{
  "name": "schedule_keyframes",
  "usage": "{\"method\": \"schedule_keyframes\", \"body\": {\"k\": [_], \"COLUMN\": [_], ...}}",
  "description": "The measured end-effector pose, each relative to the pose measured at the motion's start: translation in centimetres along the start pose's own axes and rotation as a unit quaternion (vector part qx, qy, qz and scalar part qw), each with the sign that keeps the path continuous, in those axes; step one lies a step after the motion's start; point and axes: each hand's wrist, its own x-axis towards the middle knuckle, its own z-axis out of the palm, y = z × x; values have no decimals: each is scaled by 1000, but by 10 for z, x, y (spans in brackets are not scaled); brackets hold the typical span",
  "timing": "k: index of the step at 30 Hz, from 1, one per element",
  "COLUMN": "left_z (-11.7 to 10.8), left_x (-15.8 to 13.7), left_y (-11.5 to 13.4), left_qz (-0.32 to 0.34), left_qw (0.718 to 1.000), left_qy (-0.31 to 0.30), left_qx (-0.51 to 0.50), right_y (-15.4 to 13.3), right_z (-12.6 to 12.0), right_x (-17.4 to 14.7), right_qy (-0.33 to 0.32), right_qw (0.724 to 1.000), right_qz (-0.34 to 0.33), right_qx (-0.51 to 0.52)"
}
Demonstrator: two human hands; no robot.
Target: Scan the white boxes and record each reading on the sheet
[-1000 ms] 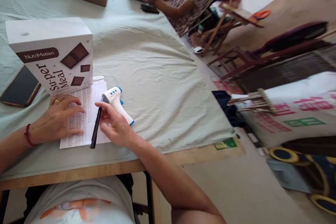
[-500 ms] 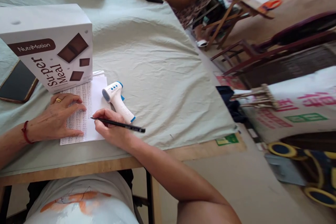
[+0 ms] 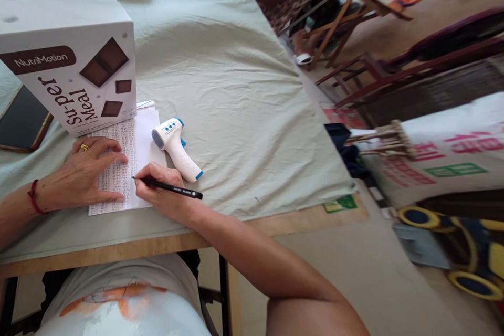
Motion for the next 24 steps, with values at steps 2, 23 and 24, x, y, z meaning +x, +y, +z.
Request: {"method": "schedule_keyframes", "body": {"k": [2, 23, 24], "left_z": [0, -1, 0], "left_x": [0, 0, 0], "left_y": [0, 0, -1], "left_qz": [1, 1, 0], "left_qw": [1000, 1000, 1000], "left_qy": [3, -3, -3], "left_qx": [0, 6, 5], "right_y": [0, -2, -2], "right_z": [0, -3, -3], "right_x": [0, 1, 1], "right_qy": [-3, -15, -9], "right_qw": [1000, 999, 999], "right_qz": [-6, -2, -1], "right_qx": [-5, -39, -40]}}
